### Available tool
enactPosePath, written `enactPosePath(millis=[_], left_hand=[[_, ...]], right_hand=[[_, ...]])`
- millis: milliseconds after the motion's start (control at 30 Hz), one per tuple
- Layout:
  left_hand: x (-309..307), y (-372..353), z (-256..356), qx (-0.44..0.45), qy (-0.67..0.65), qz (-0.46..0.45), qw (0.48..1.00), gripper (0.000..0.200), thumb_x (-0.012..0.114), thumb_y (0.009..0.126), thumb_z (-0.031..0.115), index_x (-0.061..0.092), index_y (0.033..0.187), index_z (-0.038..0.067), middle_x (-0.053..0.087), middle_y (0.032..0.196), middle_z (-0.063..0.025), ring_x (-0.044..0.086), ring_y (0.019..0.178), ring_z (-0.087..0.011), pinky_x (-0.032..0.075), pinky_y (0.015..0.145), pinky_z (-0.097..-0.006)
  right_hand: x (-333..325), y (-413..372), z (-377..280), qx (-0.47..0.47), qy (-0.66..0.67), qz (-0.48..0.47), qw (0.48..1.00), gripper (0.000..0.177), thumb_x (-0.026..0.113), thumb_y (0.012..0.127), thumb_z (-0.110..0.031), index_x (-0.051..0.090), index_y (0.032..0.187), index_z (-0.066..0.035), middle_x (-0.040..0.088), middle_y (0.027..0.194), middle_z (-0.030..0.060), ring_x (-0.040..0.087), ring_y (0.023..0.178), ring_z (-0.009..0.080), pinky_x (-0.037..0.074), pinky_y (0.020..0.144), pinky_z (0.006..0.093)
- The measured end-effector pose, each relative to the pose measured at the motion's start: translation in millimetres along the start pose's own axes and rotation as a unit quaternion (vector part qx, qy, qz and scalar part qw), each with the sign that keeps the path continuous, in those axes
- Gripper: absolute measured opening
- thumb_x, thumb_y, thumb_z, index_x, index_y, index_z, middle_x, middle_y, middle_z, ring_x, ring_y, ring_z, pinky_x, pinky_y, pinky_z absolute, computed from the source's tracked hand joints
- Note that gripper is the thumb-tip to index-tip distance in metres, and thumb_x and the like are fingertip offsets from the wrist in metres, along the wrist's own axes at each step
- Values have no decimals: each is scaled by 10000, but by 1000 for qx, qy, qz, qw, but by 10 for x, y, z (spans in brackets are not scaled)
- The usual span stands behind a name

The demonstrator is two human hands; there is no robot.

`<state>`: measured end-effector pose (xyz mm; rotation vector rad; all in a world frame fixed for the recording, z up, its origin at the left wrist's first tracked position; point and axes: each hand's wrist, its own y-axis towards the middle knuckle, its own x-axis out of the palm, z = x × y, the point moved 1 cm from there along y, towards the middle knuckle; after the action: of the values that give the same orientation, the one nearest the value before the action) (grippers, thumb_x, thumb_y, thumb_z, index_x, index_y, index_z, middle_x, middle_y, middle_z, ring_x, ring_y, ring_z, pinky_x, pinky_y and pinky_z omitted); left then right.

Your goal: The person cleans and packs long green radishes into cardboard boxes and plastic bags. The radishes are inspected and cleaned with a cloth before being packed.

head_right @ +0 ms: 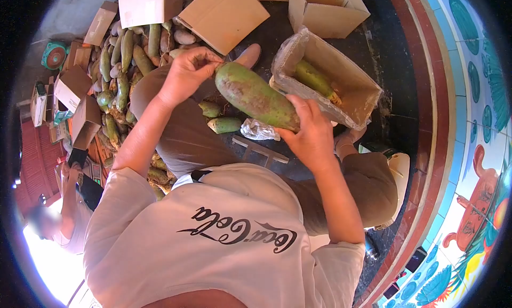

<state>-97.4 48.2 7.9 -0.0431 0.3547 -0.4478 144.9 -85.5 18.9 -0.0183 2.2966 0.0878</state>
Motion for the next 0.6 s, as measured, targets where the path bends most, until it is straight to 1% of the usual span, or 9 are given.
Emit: enactPosePath(millis=[100, 133, 233, 267, 367, 433, 467, 533, 600], left_hand=[[89, -45, -297, 64, 157, 98, 981, 127, 606, 810, 97, 645, 849, -18, 627, 707, -28, 560, 598, -90, 462, 569, -224], [29, -38, -389, -137, -17, 37, 990, 255, 645, 807, 188, 615, 966, -10, 643, 849, -73, 603, 734, -151, 488, 645, -275], [30, -165, -385, -274, -382, -43, 882, 471, 642, 820, 269, 478, 1185, 22, 575, 1090, -116, 560, 979, -203, 469, 836, -350], [91, -256, -317, -266, -426, -92, 860, 665, 683, 779, 321, 352, 1285, 46, 500, 1176, -114, 512, 1080, -230, 450, 885, -401], [280, -411, -286, -221, -298, -111, 922, 695, 728, 740, 286, 351, 1272, 42, 495, 1159, -91, 528, 1054, -225, 460, 870, -404], [254, -391, -379, -243, -286, -87, 923, 625, 759, 707, 195, 412, 1203, 41, 555, 1042, -60, 554, 979, -191, 470, 826, -341], [246, -400, -468, -240, -264, -67, 932, 604, 755, 704, 184, 423, 1188, 39, 563, 1028, -56, 560, 961, -188, 469, 823, -331], [195, -417, -556, -208, -174, -34, 962, 583, 754, 692, 172, 441, 1163, 30, 569, 1005, -58, 555, 943, -175, 461, 816, -303], [139, -440, -552, -143, -39, -8, 989, 583, 760, 672, 173, 455, 1143, 19, 564, 986, -69, 536, 941, -155, 446, 809, -269]], right_hand=[[192, -97, 14, -12, 11, 29, 999, 647, 784, 569, -124, 484, 1141, -102, 525, 965, 130, 562, 851, 337, 471, 702, 403], [231, -107, 4, -6, 20, 29, 999, 641, 787, 566, -128, 484, 1129, -94, 520, 961, 130, 561, 852, 338, 471, 703, 402], [371, -134, 34, 28, -2, 31, 999, 612, 791, 566, -125, 503, 1104, -71, 541, 984, 139, 555, 899, 331, 462, 751, 382], [420, -149, 29, 31, 6, 23, 999, 613, 790, 573, -125, 500, 1110, -67, 542, 993, 138, 555, 910, 323, 460, 760, 375], [574, -163, 90, 34, 55, -7, 998, 600, 776, 609, -150, 493, 1130, -55, 544, 1025, 136, 555, 941, 299, 452, 787, 353], [767, -185, 254, 36, 124, -36, 991, 577, 754, 657, -198, 489, 1148, -50, 545, 1054, 136, 555, 961, 285, 443, 805, 339], [860, -189, 385, 105, 265, -67, 956, 548, 729, 685, -223, 493, 1147, -49, 540, 1071, 138, 553, 965, 294, 445, 810, 345], [1071, -210, 722, 235, 526, -122, 808, 497, 680, 741, -274, 499, 1145, -47, 531, 1105, 142, 550, 975, 313, 450, 820, 356], [1470, -282, 1204, 235, 356, -217, 878, 493, 660, 753, -279, 500, 1163, -57, 528, 1127, 148, 543, 1001, 307, 446, 832, 365]])
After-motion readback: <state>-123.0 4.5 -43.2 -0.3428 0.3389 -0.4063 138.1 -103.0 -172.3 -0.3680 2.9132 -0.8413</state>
